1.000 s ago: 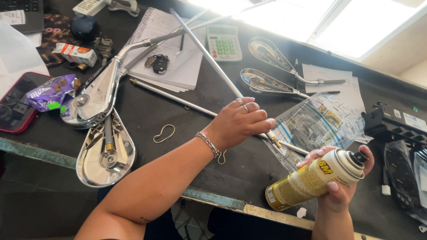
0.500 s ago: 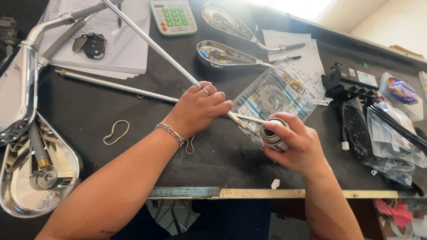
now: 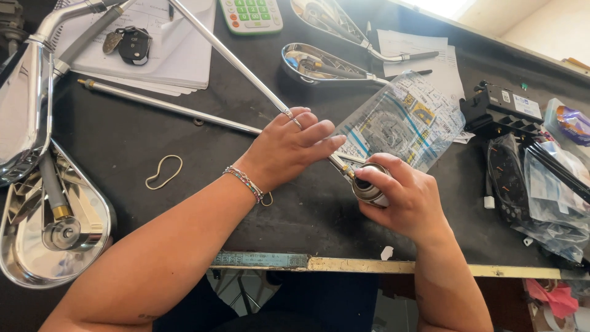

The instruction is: The person is assembling a side-view mirror for a vehicle, specifically connecting the support rods to the mirror housing and using a lubricant spray to facilitate the connection.

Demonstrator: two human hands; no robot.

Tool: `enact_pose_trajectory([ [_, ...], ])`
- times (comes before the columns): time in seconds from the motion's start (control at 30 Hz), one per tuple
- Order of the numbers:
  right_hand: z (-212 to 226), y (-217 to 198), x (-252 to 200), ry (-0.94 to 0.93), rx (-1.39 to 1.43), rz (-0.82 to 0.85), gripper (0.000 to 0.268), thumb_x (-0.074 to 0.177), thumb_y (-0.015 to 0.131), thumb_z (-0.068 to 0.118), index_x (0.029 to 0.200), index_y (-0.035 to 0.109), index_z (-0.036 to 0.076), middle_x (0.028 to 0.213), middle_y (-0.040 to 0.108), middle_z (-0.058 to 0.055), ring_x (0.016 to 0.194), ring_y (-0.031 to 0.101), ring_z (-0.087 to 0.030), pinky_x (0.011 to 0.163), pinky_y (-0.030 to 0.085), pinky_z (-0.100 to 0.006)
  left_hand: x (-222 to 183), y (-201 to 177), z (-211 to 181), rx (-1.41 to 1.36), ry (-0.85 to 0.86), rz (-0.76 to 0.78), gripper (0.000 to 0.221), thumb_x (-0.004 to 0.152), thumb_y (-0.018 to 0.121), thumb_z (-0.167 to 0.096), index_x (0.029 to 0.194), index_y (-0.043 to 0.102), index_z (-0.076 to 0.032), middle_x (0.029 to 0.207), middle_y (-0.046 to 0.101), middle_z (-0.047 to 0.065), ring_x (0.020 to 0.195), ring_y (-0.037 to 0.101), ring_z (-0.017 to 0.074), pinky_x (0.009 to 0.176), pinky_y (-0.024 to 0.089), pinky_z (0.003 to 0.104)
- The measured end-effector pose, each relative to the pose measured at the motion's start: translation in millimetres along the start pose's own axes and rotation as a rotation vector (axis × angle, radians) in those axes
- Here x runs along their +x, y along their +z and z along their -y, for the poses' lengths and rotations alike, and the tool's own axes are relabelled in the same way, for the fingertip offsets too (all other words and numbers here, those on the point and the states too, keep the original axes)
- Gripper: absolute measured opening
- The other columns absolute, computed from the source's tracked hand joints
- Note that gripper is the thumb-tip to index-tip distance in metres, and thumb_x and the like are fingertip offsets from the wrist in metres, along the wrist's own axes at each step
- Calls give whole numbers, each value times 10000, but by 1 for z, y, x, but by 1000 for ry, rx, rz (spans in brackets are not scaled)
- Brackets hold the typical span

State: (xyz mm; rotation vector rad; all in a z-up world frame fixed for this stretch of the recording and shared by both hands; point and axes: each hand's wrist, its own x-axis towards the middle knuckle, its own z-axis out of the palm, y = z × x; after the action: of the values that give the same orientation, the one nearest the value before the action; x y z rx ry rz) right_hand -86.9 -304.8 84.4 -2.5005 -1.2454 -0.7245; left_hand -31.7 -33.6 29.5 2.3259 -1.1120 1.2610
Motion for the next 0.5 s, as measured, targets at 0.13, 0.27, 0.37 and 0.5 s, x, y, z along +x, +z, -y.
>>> enact_pose_trajectory([
  [0.13, 0, -1, -1, 6, -5, 11, 537, 772, 855, 367, 1251, 649, 238, 1161, 684, -71, 878, 729, -318, 742, 577, -447, 0, 0, 0, -1, 7, 15, 147, 1032, 630, -270, 1160, 588, -211, 1075, 518, 11, 1038, 604, 184, 1086, 491, 391],
  [0.27, -1, 0, -1, 3, 8, 9, 538, 778, 852, 371, 1256, 647, 233, 1169, 681, -77, 882, 728, -325, 746, 576, -454, 1, -2, 1, -10, 25, 2, 179, 1028, 633, -300, 1170, 589, -199, 1035, 522, -2, 1030, 621, 188, 1090, 494, 394],
  [0.37, 0, -1, -1, -3, 9, 6, 532, 786, 850, 360, 1259, 645, 228, 1170, 680, -87, 880, 725, -331, 739, 575, -451, 1, 0, 2, -12, 27, -30, 172, 1042, 595, -355, 1119, 594, -202, 1000, 538, -17, 1019, 635, 181, 1101, 487, 390],
  [0.5, -1, -2, -2, 0, 4, 4, 536, 786, 854, 347, 1264, 641, 226, 1170, 679, -94, 873, 727, -335, 728, 572, -450, 4, 0, 2, -27, 25, -104, 228, 1057, 537, -424, 1057, 604, -206, 959, 573, -38, 988, 664, 161, 1109, 489, 390],
])
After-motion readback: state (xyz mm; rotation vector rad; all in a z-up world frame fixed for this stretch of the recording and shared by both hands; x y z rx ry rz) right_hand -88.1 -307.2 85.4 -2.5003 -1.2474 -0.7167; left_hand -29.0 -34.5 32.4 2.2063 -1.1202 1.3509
